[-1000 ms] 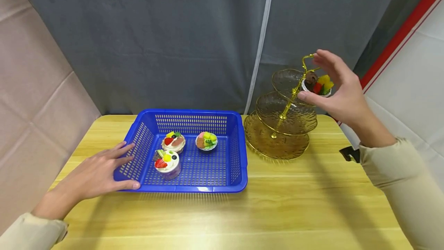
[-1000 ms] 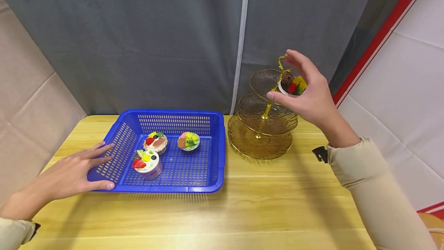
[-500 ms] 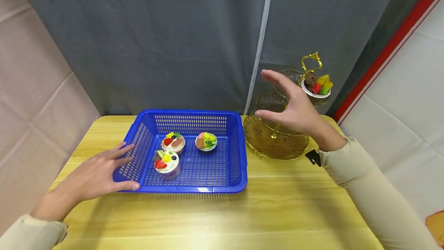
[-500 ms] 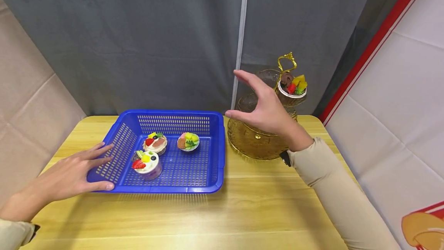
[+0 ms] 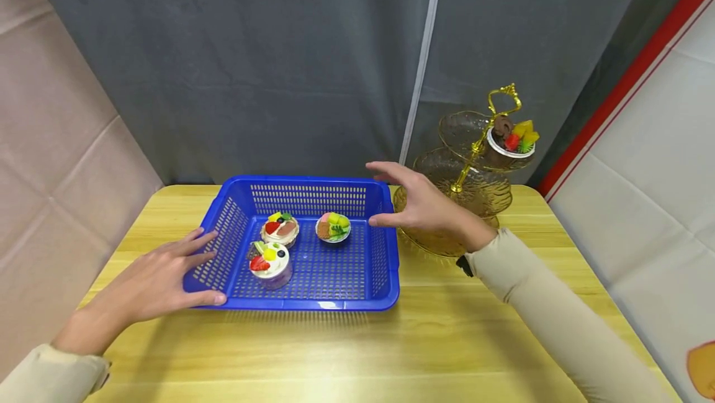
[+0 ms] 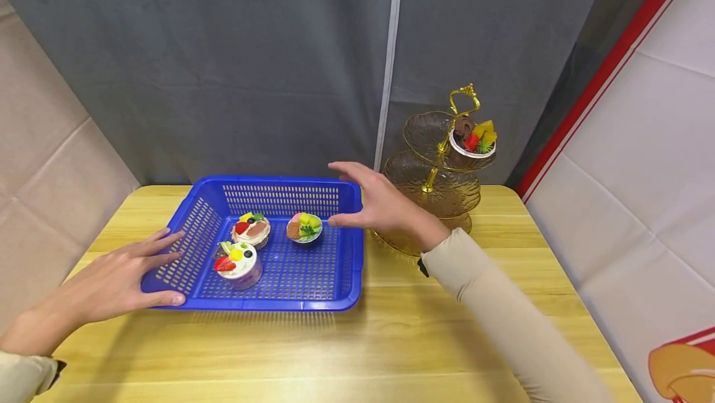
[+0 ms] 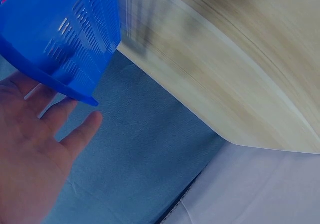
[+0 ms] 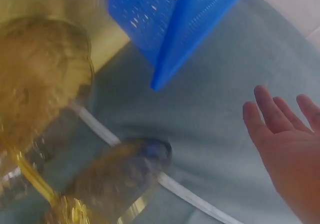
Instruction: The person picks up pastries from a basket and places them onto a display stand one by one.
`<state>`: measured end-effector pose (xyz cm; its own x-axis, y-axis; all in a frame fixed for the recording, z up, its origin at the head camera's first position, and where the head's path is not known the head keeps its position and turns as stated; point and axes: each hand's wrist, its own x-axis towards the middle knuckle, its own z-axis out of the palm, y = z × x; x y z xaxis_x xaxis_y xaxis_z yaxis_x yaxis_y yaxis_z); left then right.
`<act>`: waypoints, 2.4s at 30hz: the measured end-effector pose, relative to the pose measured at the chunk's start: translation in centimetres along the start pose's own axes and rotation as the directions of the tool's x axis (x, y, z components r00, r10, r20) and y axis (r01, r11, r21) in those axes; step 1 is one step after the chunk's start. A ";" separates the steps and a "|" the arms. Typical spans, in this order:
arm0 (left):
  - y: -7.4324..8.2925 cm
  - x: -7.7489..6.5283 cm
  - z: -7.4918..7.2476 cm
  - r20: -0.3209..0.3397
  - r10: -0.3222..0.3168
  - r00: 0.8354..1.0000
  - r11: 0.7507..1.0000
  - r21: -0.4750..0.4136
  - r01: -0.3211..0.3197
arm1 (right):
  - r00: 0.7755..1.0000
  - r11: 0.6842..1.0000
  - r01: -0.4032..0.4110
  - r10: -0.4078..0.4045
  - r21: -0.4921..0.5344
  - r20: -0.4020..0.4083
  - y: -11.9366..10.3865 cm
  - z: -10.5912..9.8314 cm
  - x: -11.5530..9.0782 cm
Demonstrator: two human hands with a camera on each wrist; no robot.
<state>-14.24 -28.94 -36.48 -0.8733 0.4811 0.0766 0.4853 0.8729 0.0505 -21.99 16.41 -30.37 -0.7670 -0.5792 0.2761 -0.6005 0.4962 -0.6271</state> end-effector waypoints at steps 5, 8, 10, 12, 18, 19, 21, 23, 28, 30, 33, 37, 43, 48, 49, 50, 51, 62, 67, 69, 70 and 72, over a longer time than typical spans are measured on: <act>0.0 0.0 0.1 -0.001 0.000 1.000 1.000 -0.004 -0.001 | 0.999 0.998 -0.042 0.041 0.053 0.020 0.9 1.9 0.9; 0.0 0.0 0.1 -0.001 -0.001 1.000 1.000 -0.005 0.001 | 0.997 0.993 -0.065 0.061 0.096 0.040 1.4 2.8 1.3; 0.0 0.0 0.1 0.001 -0.002 1.000 1.000 -0.004 0.002 | 0.995 0.990 -0.082 0.075 0.115 0.060 1.7 3.5 1.6; 0.0 0.0 0.0 0.002 -0.004 1.000 1.000 -0.005 0.004 | 0.994 0.987 -0.085 0.074 0.140 0.081 2.0 4.1 1.9; 0.0 0.1 0.1 0.014 -0.009 1.000 1.000 -0.006 0.009 | 0.989 0.989 -0.074 0.056 0.130 0.138 2.6 5.7 2.6; 0.0 0.1 0.1 0.018 -0.009 1.000 1.000 -0.007 0.010 | 0.987 0.990 -0.080 0.061 0.119 0.152 2.7 5.9 2.7; 0.0 0.1 0.2 0.021 -0.013 1.000 1.000 -0.008 0.013 | 0.981 0.990 -0.093 0.073 0.104 0.181 2.7 6.3 2.9; 0.0 0.1 0.2 0.022 -0.016 1.000 1.000 -0.009 0.016 | 0.975 0.991 -0.110 0.091 0.081 0.204 2.7 6.6 3.2; 0.0 0.1 0.3 0.022 -0.023 0.999 1.000 -0.011 0.023 | 0.959 0.989 -0.146 0.143 -0.003 0.243 2.6 7.3 3.9; 0.0 0.1 0.3 0.023 -0.025 0.999 1.000 -0.012 0.025 | 0.954 0.988 -0.152 0.156 -0.036 0.256 2.6 7.5 4.2; 0.0 0.1 0.3 0.022 -0.030 0.999 0.999 -0.013 0.030 | 0.950 0.989 -0.130 0.145 -0.073 0.275 2.7 7.9 4.7; 0.0 0.1 0.4 0.022 -0.033 0.999 0.999 -0.016 0.034 | 0.944 0.989 -0.097 0.126 -0.111 0.304 3.0 8.3 5.1; 0.0 0.0 0.5 0.009 -0.030 1.000 0.999 -0.018 0.030 | 0.929 0.981 -0.114 0.160 -0.155 0.333 2.9 8.6 5.6; -0.1 0.1 0.5 0.001 -0.015 1.000 1.000 -0.011 0.015 | 0.915 0.973 -0.113 0.181 -0.202 0.360 3.0 9.0 6.1; -0.1 0.0 0.5 0.000 -0.016 1.000 1.000 -0.010 0.016 | 0.912 0.971 -0.109 0.183 -0.212 0.367 3.1 9.2 6.2; -0.1 0.0 0.5 0.000 -0.017 1.000 1.000 -0.009 0.017 | 0.911 0.970 -0.099 0.178 -0.222 0.373 3.3 9.3 6.3; -0.1 0.0 0.5 0.001 -0.017 1.000 1.000 -0.009 0.017 | 0.908 0.968 -0.093 0.178 -0.231 0.380 3.3 9.5 6.4; -0.1 -0.1 0.6 -0.011 -0.013 1.000 1.000 -0.013 0.013 | 0.905 0.961 -0.088 0.187 -0.263 0.381 3.4 10.1 6.7; -0.1 0.0 0.5 -0.009 -0.014 1.000 1.000 -0.016 0.014 | 0.905 0.950 -0.095 0.207 -0.299 0.371 3.3 10.3 6.5; -0.1 0.0 0.5 -0.007 -0.017 1.000 1.000 -0.016 0.017 | 0.902 0.942 -0.105 0.225 -0.319 0.369 3.2 10.3 6.4; -0.1 0.0 0.5 -0.006 -0.016 1.000 1.000 -0.017 0.016 | 0.901 0.939 -0.108 0.232 -0.327 0.367 3.1 10.4 6.3; -0.1 0.0 0.5 -0.004 -0.017 1.000 1.000 -0.016 0.017 | 0.901 0.934 -0.110 0.238 -0.340 0.363 3.0 10.4 6.2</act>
<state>-14.29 -28.99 -37.01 -0.8813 0.4658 0.0795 0.4710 0.8795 0.0682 -26.22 7.60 -38.12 -0.7517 -0.6385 -0.1651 -0.5535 0.7469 -0.3684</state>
